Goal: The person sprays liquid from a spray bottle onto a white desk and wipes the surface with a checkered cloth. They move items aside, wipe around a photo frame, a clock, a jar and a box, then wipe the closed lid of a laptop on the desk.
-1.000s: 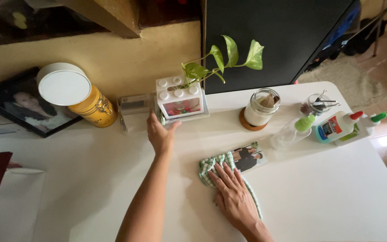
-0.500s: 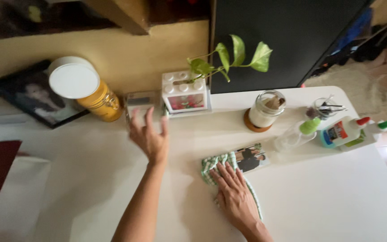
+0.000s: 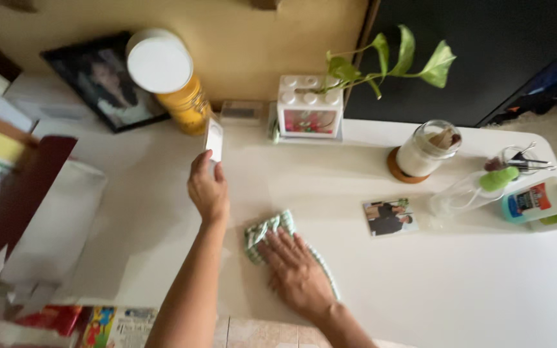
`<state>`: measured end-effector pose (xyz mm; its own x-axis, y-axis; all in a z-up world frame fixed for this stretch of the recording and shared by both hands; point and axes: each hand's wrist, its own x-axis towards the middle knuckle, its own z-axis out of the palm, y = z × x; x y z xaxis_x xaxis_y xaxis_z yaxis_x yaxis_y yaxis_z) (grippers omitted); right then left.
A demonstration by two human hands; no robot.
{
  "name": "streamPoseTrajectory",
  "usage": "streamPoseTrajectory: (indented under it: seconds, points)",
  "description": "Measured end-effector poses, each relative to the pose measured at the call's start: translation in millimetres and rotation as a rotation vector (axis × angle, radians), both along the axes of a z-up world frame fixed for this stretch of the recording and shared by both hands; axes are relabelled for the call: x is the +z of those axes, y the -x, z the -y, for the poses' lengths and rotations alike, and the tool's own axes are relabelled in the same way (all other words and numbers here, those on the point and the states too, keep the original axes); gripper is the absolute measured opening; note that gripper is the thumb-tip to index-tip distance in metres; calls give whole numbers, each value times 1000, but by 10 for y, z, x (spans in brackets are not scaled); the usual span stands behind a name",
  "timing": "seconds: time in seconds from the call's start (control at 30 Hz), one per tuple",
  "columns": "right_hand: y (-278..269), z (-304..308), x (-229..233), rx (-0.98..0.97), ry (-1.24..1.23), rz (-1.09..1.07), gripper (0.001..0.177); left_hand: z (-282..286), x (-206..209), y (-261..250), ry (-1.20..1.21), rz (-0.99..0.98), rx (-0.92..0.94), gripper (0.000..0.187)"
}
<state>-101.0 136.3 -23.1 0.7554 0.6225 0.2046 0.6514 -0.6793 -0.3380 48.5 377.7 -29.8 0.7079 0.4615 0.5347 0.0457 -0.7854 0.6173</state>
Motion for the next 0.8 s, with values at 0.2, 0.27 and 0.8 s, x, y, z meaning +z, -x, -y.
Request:
streamPoseTrajectory:
  seconds: [0.2, 0.27, 0.8]
  points:
    - [-636, 404, -270, -227, -302, 173, 60, -287, 606, 960, 98, 191, -18, 17]
    - [-974, 358, -336, -336, -187, 175, 59, -417, 819, 1329, 142, 172, 1, 19]
    - [-83, -2601, 71, 240, 119, 62, 66, -1127, 1219, 2012, 360, 154, 2, 17]
